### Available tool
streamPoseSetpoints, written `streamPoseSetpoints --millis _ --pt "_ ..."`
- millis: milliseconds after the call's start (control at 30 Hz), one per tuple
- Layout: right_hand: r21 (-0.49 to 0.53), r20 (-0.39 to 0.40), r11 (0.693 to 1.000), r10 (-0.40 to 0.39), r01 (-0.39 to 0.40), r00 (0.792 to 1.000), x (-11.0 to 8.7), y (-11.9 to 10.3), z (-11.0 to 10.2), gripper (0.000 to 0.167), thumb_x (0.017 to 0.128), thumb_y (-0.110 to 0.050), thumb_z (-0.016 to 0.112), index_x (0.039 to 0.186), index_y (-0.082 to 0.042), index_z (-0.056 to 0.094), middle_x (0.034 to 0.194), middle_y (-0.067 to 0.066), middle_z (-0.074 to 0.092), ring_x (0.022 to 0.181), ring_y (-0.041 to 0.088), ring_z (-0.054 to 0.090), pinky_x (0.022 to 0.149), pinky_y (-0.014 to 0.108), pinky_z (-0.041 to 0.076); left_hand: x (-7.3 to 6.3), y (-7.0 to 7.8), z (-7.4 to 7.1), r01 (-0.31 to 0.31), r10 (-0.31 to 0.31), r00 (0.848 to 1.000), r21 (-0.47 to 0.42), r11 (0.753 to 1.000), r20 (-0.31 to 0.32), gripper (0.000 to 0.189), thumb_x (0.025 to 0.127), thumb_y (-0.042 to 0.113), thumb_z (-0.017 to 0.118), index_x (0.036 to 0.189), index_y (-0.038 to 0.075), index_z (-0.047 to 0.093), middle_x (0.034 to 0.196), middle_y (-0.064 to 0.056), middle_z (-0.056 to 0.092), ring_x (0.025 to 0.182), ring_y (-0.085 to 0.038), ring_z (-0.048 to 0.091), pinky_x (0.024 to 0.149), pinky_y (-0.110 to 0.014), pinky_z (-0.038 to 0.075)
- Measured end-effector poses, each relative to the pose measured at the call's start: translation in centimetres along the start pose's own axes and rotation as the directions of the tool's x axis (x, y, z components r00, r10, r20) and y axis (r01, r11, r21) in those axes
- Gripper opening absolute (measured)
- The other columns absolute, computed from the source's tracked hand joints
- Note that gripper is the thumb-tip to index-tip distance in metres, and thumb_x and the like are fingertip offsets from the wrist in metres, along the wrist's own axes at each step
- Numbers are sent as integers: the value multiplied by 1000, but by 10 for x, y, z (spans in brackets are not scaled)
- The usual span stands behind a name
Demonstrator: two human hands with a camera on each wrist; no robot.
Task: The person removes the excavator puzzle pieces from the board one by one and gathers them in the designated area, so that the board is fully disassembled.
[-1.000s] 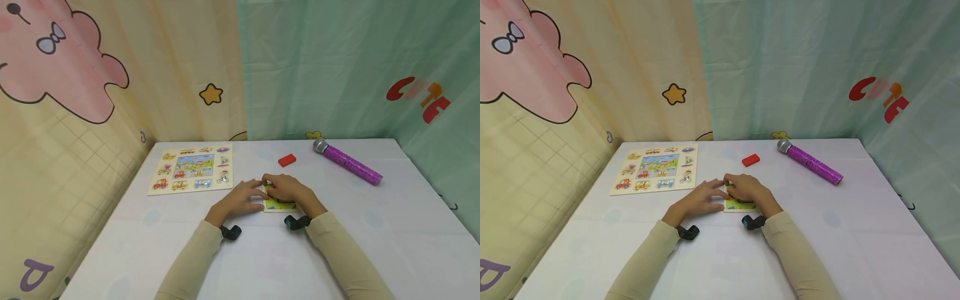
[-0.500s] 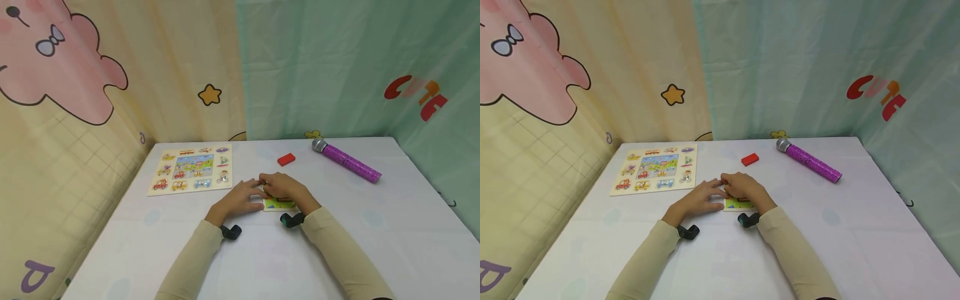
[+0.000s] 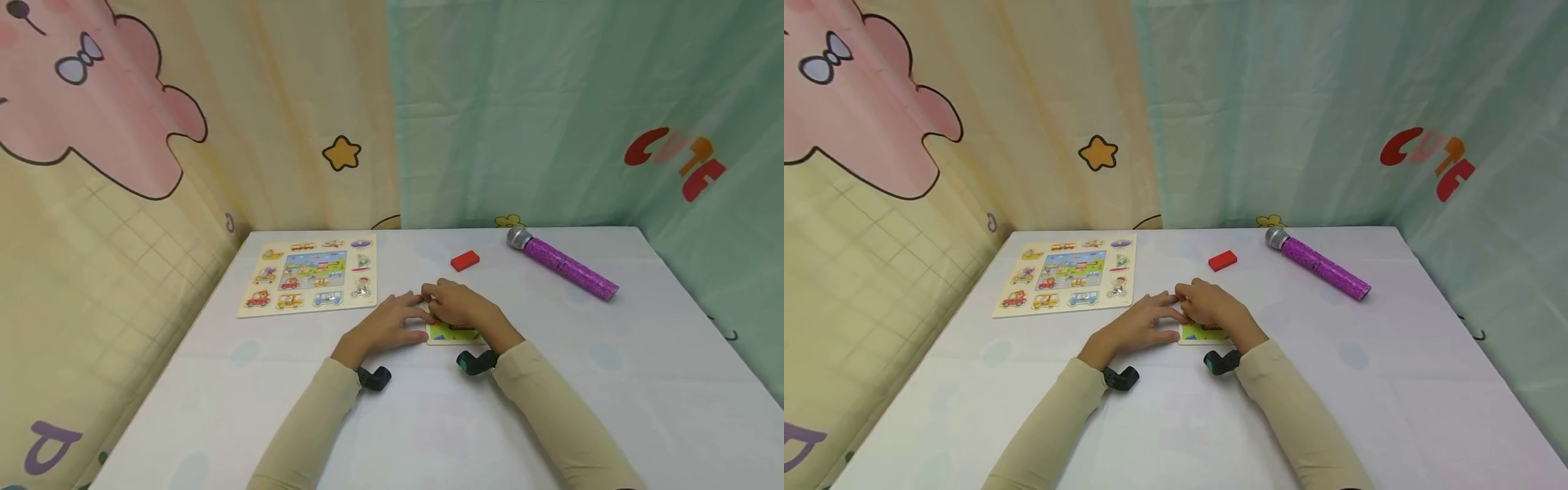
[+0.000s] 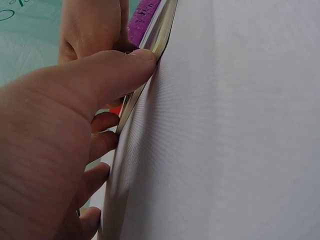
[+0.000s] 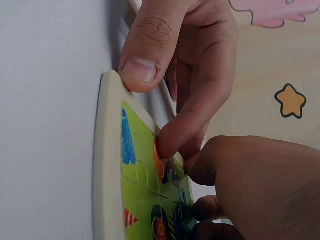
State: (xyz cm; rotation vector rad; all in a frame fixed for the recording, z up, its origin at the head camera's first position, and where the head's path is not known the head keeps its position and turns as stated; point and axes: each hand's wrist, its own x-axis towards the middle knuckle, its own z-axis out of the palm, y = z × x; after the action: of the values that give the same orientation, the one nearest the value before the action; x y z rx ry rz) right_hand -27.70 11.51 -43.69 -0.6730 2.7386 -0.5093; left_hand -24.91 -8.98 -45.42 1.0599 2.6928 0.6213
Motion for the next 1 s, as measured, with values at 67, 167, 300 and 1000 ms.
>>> streamPoseSetpoints --millis 67,167,300,1000 --pt "19 -4 1000 -11 11 1000 -1 1 0 19 103 -18 49 116 -22 62 98 3 54 79 20 56 65 32 49 -1 0 -1 4 -4 1000 -10 1000 1 35 95 42 69 128 29 71 159 -6 39 151 -28 22 120 -55 14" --pt "23 -15 999 -34 35 999 -1 1 0 21 103 -18 50 117 -23 63 98 1 54 78 19 55 65 31 49 -2 0 -1 5 -5 1000 -32 999 -1 34 95 41 70 127 29 71 158 -6 40 151 -28 21 120 -56 13" --pt "14 -25 997 -78 78 997 -3 5 1 21 102 -15 51 118 -21 64 97 -1 54 78 18 54 66 32 48 -2 -1 1 -2 2 1000 -40 999 -2 34 95 41 70 127 29 71 158 -5 41 151 -29 22 120 -56 14" --pt "-29 -99 997 -73 70 992 -1 8 6 17 99 -18 51 110 -22 62 91 -1 53 71 18 53 61 33 45 1 -1 1 -4 4 1000 -21 1000 2 36 95 43 70 128 28 70 159 -5 39 151 -28 22 121 -55 13"
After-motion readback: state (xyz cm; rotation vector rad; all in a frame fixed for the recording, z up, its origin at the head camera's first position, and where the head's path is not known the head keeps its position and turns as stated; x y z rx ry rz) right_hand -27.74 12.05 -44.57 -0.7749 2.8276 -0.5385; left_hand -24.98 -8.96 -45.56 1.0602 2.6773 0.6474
